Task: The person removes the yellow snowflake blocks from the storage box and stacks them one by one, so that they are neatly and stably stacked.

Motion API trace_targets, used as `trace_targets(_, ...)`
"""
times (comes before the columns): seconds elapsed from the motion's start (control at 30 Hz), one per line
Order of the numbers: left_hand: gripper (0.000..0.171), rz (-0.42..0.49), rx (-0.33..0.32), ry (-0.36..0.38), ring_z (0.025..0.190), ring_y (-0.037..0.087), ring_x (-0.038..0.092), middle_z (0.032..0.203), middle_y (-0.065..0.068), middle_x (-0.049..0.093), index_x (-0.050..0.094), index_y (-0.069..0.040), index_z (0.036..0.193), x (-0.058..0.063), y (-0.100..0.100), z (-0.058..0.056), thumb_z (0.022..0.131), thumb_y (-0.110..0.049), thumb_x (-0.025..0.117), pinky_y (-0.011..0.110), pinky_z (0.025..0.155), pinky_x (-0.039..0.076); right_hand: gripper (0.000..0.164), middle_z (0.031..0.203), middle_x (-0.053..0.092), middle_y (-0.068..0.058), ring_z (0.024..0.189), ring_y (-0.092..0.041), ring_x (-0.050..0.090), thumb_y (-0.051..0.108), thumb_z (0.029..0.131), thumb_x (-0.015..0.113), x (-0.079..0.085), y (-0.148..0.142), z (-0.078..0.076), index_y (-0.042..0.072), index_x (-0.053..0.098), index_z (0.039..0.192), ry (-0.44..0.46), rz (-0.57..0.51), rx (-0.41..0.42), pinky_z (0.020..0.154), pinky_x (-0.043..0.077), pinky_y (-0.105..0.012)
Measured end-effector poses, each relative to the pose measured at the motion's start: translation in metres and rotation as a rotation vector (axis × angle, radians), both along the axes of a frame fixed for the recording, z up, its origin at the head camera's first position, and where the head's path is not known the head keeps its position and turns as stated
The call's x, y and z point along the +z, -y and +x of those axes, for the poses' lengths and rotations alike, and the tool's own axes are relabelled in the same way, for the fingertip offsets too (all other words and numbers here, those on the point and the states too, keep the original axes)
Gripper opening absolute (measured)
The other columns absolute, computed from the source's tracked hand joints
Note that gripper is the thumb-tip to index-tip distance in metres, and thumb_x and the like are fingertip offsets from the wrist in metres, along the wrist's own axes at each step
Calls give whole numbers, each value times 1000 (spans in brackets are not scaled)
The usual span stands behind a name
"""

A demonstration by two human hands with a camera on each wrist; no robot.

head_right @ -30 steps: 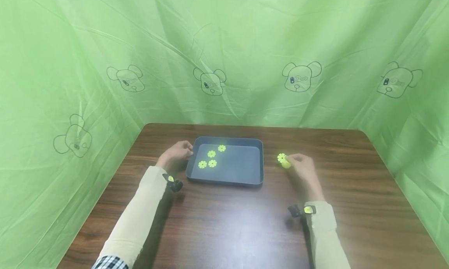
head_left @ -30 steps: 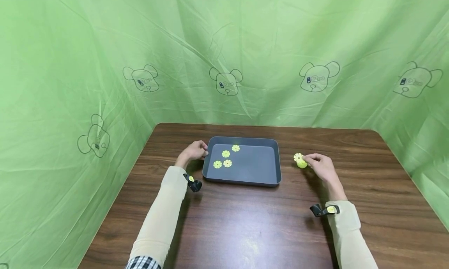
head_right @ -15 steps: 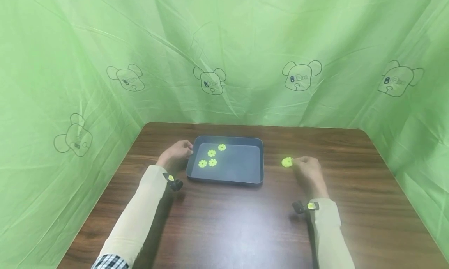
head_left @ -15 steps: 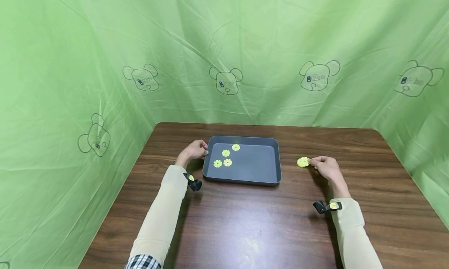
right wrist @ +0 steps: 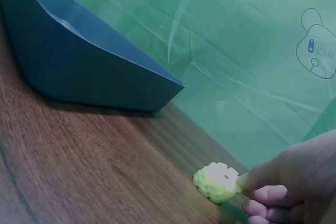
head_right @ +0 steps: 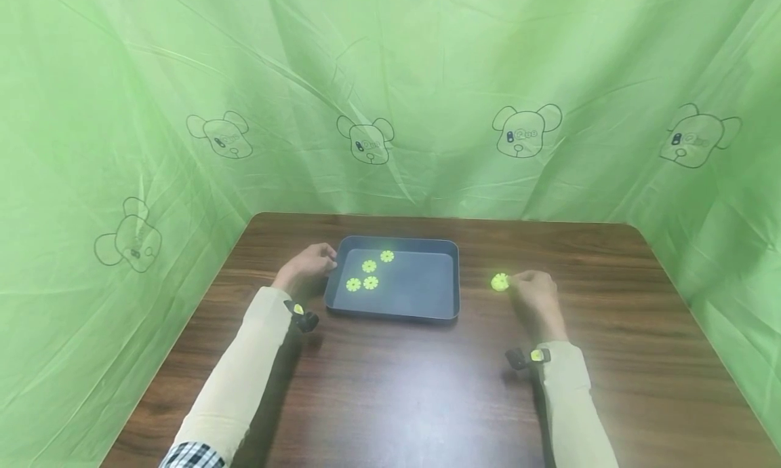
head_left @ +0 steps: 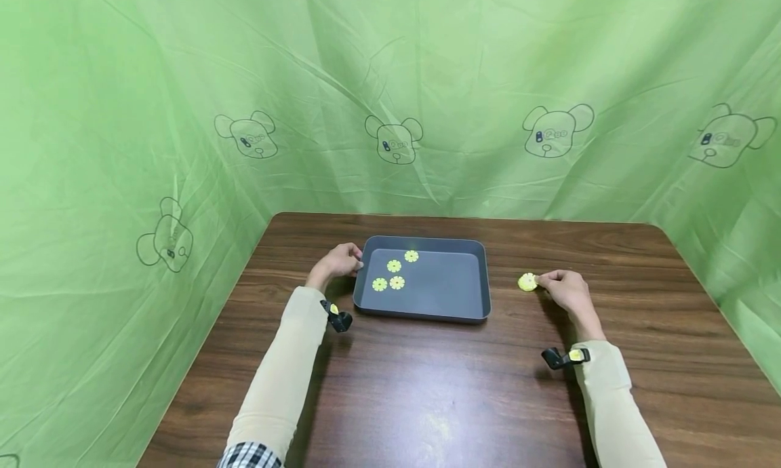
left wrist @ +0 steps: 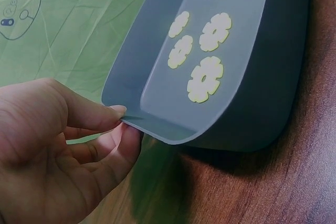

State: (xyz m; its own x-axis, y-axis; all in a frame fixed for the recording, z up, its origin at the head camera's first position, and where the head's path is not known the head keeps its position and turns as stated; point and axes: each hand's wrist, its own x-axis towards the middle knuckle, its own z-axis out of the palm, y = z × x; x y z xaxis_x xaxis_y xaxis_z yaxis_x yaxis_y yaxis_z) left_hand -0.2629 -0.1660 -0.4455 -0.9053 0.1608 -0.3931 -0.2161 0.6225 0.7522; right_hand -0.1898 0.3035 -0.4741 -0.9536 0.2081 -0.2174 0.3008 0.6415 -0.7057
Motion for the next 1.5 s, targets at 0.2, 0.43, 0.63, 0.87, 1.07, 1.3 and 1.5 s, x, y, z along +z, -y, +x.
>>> trace_targets(0.2,20,-2,-10,-6,85,23,61,98,15,54,51,7,109,0,0,-1,90,1,56,32,77,57,39,65,59,6,65,-11,51,35,92,58,-3,0,-1,-1,65,106,-12,13,-16,58,41,-24)
trace_targets(0.43,26,-14,-10,-4,86,20,58,99,11,52,50,8,117,0,0,1,92,0,54,36,85,56,45,66,61,0,65,-14,54,41,94,55,3,5,4,0,65,107,-53,17,-34,61,41,-25)
trace_targets(0.63,27,-10,-9,-9,83,19,57,98,12,52,50,9,116,1,0,2,91,0,54,37,84,56,51,106,65,-19,94,-31,57,48,95,49,12,13,7,3,65,110,-134,73,14,72,42,-32)
trace_targets(0.87,27,-27,-16,-17,86,21,59,101,13,53,50,9,117,0,0,2,92,0,54,37,84,56,45,102,63,-15,87,-24,53,44,96,51,19,28,2,4,64,110,-197,66,55,68,40,-29)
trace_targets(1.07,27,-35,-15,-19,90,24,60,103,14,53,50,8,117,1,0,1,92,-1,54,34,82,56,40,94,62,-12,77,-17,53,44,94,55,24,50,-4,6,64,107,-254,40,83,68,41,-27)
trace_targets(1.3,27,-36,-19,-15,91,25,60,102,13,53,50,8,117,3,-1,2,92,-1,54,35,84,56,32,95,64,-12,85,-20,54,35,93,59,31,84,-8,6,65,103,-301,-6,129,74,42,-28)
trace_targets(1.5,27,-48,-17,-12,88,23,59,103,13,53,50,7,118,4,-1,4,93,-2,54,35,83,55,25,92,65,-10,82,-20,57,30,91,63,32,113,-10,7,65,102,-316,-43,168,71,44,-28)
